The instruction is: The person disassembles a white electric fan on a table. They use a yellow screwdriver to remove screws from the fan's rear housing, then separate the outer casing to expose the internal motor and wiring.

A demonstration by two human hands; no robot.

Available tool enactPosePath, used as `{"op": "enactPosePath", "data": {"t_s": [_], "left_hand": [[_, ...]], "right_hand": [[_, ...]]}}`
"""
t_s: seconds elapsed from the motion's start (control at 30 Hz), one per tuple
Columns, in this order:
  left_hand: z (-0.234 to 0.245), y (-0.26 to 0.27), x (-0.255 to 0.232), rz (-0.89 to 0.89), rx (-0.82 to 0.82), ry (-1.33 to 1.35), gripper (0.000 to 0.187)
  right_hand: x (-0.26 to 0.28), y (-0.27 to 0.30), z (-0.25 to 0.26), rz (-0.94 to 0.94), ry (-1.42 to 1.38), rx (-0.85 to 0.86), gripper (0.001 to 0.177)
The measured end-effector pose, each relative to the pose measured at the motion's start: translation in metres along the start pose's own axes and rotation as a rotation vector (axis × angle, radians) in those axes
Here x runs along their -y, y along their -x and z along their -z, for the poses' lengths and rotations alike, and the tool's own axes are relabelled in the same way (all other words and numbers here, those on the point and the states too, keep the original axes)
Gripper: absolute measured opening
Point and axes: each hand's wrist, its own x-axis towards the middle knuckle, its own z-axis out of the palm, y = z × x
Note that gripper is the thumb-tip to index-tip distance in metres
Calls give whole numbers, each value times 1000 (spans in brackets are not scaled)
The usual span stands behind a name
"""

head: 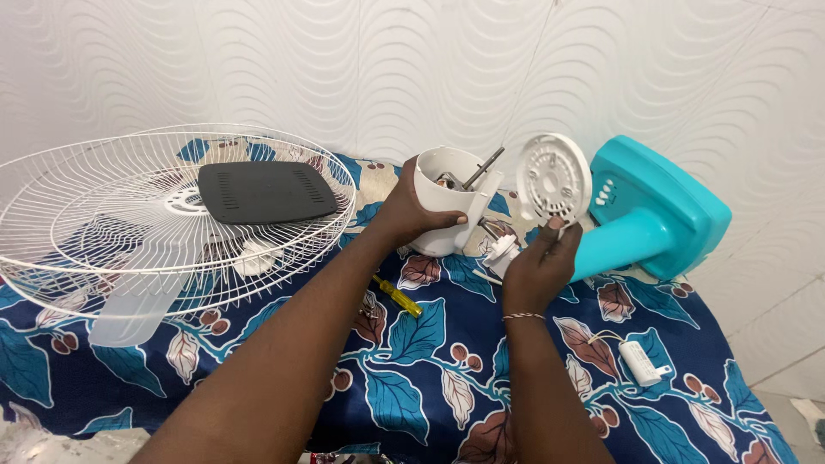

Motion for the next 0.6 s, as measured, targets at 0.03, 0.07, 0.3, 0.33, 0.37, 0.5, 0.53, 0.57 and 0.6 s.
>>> {"op": "enactPosePath", "data": {"t_s": [0.03,0.07,0.3,0.33,0.37,0.5,0.53,0.57,0.6], "left_hand": [[0,-1,0,-7,2,-1,127],[1,-3,0,-15,5,-2,127],[4,-6,0,-63,15,-98,129],[4,-6,-2,-58,-3,-143,133],[4,-5,-3,-54,-23,-189,137],[3,-9,-10,-65,-31,-294,141],[4,-9,-12,-53,-26,-319,140],[4,-11,-14,-44,-18,-344,140],[4,-12,-16,-35,-11,-369,140]], "right_hand": [[-1,-1,1,-36,17,-4,35],[-3,-1,2,-71,34,-8,35],[-12,4,0,-221,139,13,40],[-13,4,0,-246,100,8,40],[-14,4,-1,-272,59,2,40],[-16,6,-2,-117,216,-11,36],[-16,7,-1,-147,201,6,36],[-15,6,-2,-175,186,19,37],[-14,6,-2,-204,170,33,38]]}}
